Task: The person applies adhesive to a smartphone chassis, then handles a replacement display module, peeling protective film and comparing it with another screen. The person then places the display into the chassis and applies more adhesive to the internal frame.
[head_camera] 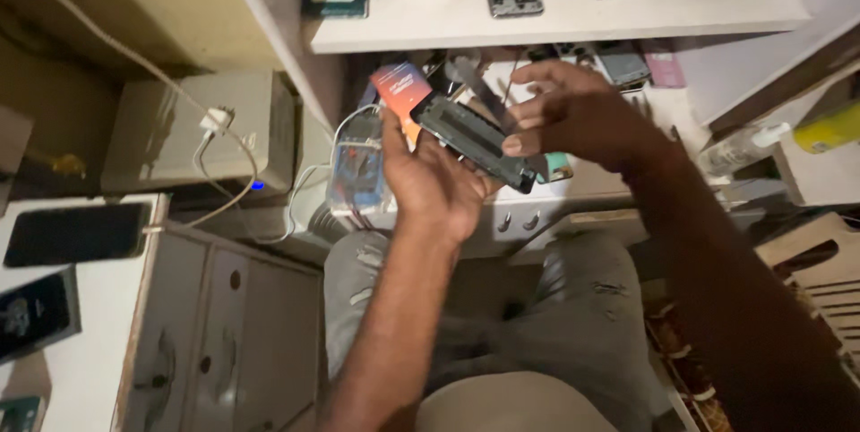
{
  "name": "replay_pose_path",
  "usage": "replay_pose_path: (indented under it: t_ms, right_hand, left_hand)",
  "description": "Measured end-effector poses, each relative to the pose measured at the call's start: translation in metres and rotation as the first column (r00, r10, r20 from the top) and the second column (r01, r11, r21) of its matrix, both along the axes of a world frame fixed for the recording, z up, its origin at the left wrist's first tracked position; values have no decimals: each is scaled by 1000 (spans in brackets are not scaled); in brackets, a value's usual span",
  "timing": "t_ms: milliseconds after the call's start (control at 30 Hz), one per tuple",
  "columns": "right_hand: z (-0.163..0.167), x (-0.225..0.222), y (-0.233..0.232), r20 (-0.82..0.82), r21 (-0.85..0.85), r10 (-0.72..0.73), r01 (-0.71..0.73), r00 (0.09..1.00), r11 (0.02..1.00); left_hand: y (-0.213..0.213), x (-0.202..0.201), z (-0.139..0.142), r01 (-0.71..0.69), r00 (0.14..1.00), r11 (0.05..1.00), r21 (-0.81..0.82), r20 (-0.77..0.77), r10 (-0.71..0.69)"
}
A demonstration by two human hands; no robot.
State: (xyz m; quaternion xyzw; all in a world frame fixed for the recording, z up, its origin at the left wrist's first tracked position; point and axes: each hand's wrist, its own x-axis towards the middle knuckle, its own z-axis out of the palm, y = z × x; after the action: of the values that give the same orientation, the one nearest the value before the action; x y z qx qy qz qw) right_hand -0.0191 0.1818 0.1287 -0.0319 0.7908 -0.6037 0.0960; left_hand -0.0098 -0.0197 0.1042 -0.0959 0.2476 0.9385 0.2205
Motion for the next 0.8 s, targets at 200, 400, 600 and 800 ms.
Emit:
replay_pose_path:
  t_ms: [200, 400, 600, 800]
  right_hand:
    - [0, 1, 8, 11, -100, 41, -40, 999, 994]
    - [6, 0, 4, 14, -34, 12, -11, 1000, 999]
    - [4, 1, 4, 2, 32, 4, -4, 1000, 999]
    - [1, -3, 4, 15, 1, 31, -31, 999, 1000]
  left_hand:
    - [9, 1, 11, 15, 1000, 1000, 13, 16, -16]
    - [13, 0, 13, 14, 998, 1000, 1, 57, -14]
    - [13, -1, 9, 22, 999, 1000, 6, 29, -23]
    - [14, -2, 7, 20, 998, 1000, -16, 52, -19]
